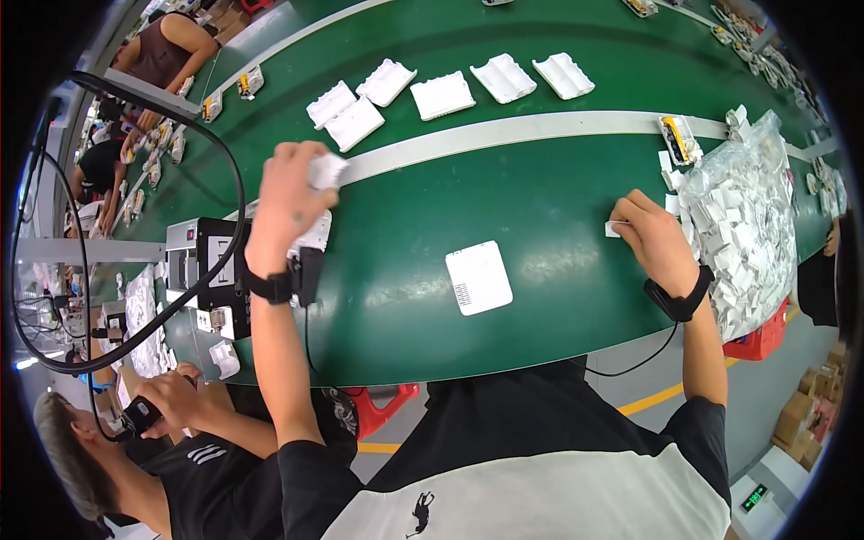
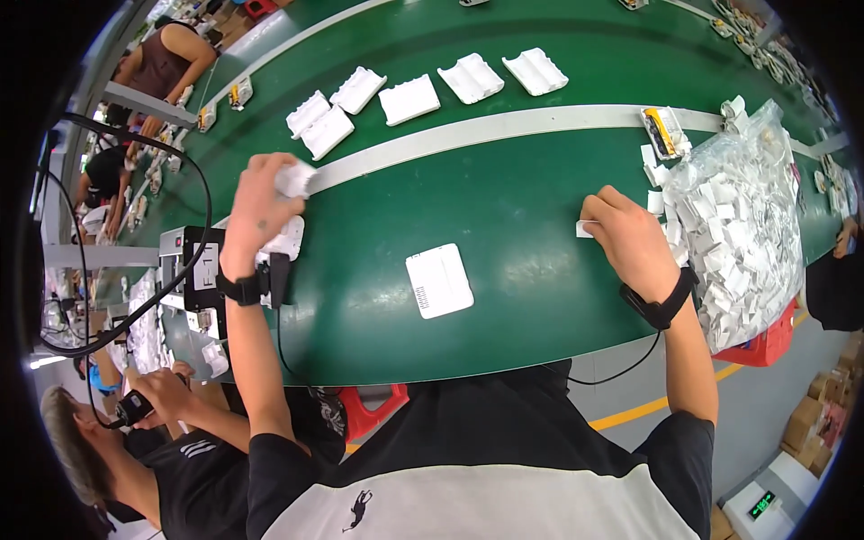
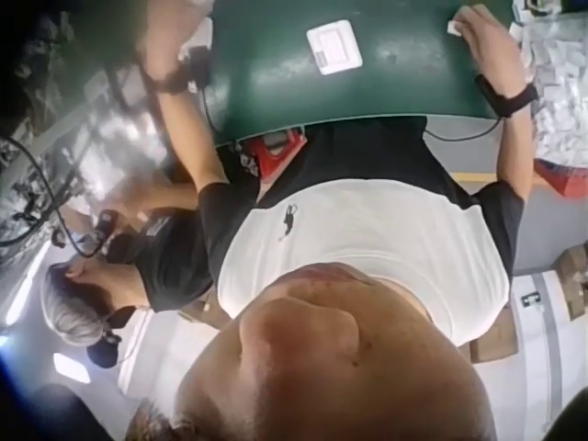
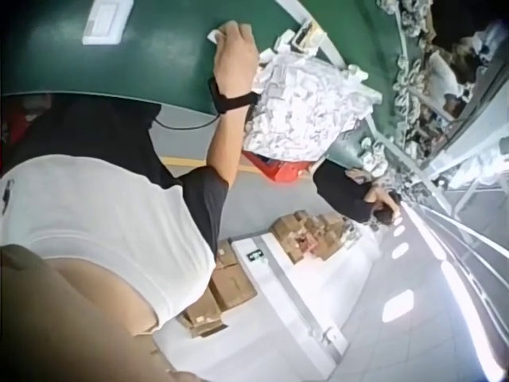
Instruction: The person assembles plastic housings by hand, picking up a base and a small white component, fitting the component into the base, and then placing the assembled unit onto the conveyor belt.
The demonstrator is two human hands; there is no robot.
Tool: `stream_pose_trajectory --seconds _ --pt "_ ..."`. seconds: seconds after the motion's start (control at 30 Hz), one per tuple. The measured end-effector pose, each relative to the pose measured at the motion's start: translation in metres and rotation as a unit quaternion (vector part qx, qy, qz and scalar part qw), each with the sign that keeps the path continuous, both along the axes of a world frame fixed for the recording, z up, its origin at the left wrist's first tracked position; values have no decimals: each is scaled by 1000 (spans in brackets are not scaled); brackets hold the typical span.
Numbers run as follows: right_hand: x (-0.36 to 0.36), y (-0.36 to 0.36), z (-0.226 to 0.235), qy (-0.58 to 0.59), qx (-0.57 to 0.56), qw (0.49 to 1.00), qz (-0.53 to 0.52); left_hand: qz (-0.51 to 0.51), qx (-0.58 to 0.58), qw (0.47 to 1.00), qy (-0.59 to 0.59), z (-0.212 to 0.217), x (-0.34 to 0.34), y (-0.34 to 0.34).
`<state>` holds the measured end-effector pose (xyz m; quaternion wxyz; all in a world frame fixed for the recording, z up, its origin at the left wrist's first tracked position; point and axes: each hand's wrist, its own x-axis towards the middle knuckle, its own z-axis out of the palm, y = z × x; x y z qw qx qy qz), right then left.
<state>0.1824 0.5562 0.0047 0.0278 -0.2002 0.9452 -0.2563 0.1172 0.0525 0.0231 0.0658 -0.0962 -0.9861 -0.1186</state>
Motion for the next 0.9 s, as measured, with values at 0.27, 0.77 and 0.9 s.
stream_pose_trajectory --seconds 0.27,0.77,0.9 --pt "-18 -27 -5 28 5 999 38 -163 285 927 -179 9 28 109" --pt "-37 -46 -6 30 -21 997 72 -106 253 961 -25 -20 19 117" --pt "-44 -66 3 72 -42 993 87 -180 184 958 126 -26 -16 141"
